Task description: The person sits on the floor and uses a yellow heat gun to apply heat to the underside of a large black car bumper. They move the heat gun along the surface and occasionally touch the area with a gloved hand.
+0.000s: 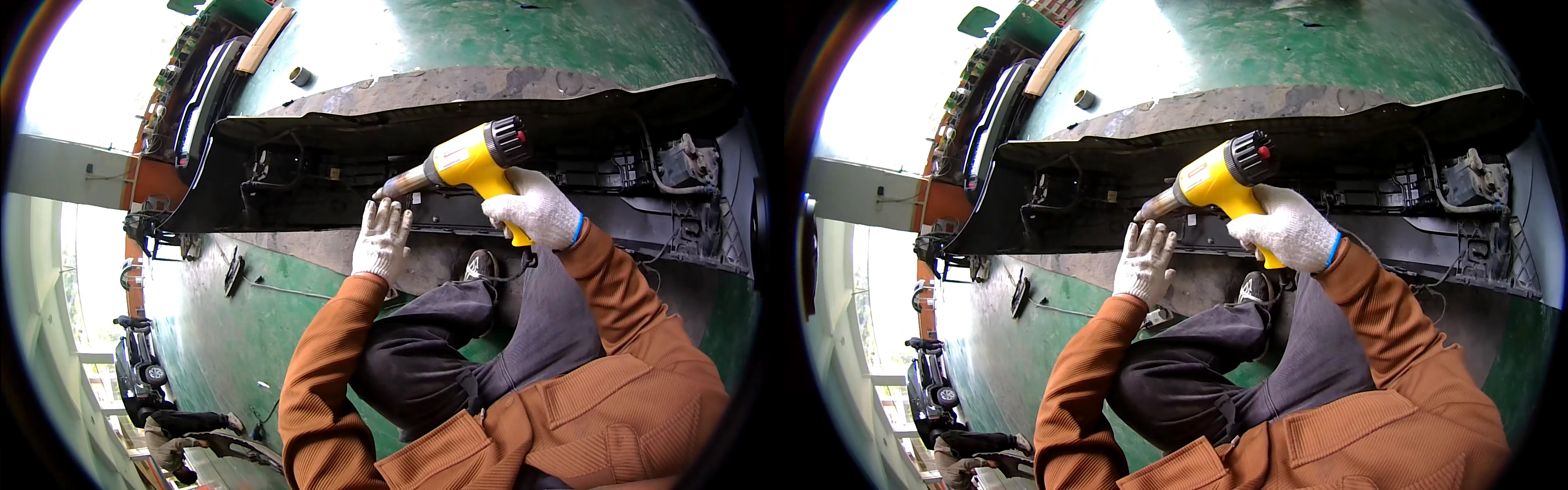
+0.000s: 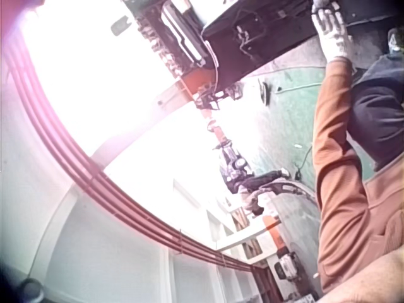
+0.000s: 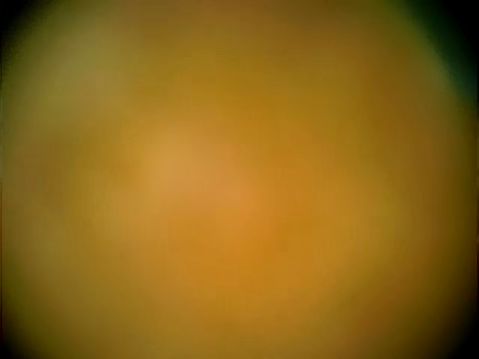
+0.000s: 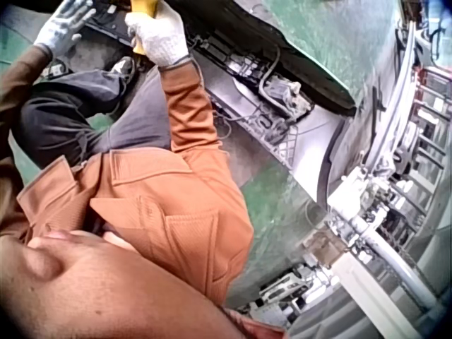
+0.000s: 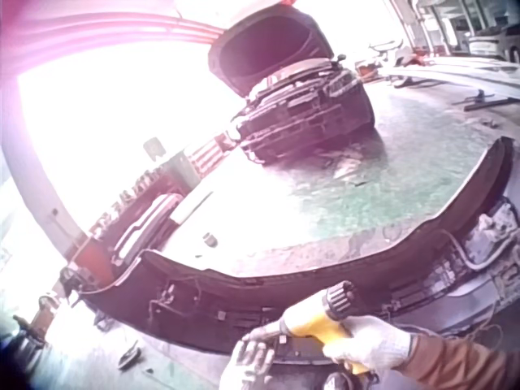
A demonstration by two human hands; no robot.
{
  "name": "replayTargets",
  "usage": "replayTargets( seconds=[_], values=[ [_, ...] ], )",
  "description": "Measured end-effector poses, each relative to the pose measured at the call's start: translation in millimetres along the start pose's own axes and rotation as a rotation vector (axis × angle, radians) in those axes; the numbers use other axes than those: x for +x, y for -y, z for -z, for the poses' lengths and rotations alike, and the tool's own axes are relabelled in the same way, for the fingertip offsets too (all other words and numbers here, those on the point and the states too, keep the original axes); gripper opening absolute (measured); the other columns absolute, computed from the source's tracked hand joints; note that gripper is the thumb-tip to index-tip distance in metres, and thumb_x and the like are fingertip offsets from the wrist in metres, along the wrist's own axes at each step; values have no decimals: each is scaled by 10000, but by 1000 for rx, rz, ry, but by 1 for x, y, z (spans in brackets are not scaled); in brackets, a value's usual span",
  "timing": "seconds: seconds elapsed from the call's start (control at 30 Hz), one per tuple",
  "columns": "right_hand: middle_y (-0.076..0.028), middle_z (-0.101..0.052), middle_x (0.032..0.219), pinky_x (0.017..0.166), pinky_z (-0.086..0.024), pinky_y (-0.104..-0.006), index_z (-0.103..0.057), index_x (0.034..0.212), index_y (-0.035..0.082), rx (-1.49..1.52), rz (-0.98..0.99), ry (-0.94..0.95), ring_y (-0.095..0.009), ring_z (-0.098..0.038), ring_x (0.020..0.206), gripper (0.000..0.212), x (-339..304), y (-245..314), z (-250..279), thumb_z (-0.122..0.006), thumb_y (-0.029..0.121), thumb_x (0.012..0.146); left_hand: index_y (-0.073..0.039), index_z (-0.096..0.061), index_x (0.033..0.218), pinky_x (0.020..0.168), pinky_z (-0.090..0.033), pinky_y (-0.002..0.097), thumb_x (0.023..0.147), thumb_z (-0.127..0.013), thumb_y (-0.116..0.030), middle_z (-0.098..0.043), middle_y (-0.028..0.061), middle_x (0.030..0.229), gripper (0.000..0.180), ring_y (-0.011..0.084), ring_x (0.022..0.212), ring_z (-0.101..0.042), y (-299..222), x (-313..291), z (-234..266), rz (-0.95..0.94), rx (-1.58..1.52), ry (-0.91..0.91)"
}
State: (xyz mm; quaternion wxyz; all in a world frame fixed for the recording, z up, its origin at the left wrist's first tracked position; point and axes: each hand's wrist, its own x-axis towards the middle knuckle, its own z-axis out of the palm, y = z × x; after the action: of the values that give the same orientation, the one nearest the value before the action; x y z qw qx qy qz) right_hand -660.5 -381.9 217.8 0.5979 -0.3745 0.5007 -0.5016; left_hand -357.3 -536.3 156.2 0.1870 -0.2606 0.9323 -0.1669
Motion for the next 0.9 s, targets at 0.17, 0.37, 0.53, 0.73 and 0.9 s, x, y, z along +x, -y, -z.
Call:
replayTargets(
  seconds=[0.17,0.37,0.53,0.73,0.9],
  values=[
    [-38,-661,844,678,-542,-292,-678,1102,-12,-36,-4,116,-123,-636,719,243,-3,22,-4,-728,160,937,-87,-469,1629,1360,-124,569,961,-724,-408,-475,155,1668,784,333,1610,-344,-4,-2,-15,-42,31,36],
    [-60,-685,792,645,-559,-313,-692,1041,-22,-160,6,98,-148,-660,663,266,11,35,0,-744,220,943,-78,-448,1644,1362,-116,551,1066,-550,-328,-436,153,1702,638,329,1627,-313,-16,4,-19,-55,158,163],
    [-71,-700,780,650,-565,-315,-702,1012,-36,-284,-18,63,-158,-676,666,283,20,52,-1,-742,237,947,-87,-395,1674,1357,-113,569,1118,-380,-265,-361,129,1757,585,318,1651,-267,-23,14,-14,-92,357,269],
    [-72,-709,792,675,-573,-323,-712,1040,-30,-437,102,46,-158,-691,701,302,28,55,2,-742,261,963,-64,-368,1683,1360,-99,560,1137,-350,-272,-362,132,1755,585,326,1652,-263,-24,10,-13,-105,438,323],
    [-76,-730,826,721,-582,-322,-726,1119,-46,-412,32,208,-155,-700,730,392,27,65,-7,-748,313,963,-44,-380,1671,1359,-128,526,1129,-356,-248,-364,148,1752,580,334,1646,-278,-28,16,-26,-123,397,341]
  ],
)
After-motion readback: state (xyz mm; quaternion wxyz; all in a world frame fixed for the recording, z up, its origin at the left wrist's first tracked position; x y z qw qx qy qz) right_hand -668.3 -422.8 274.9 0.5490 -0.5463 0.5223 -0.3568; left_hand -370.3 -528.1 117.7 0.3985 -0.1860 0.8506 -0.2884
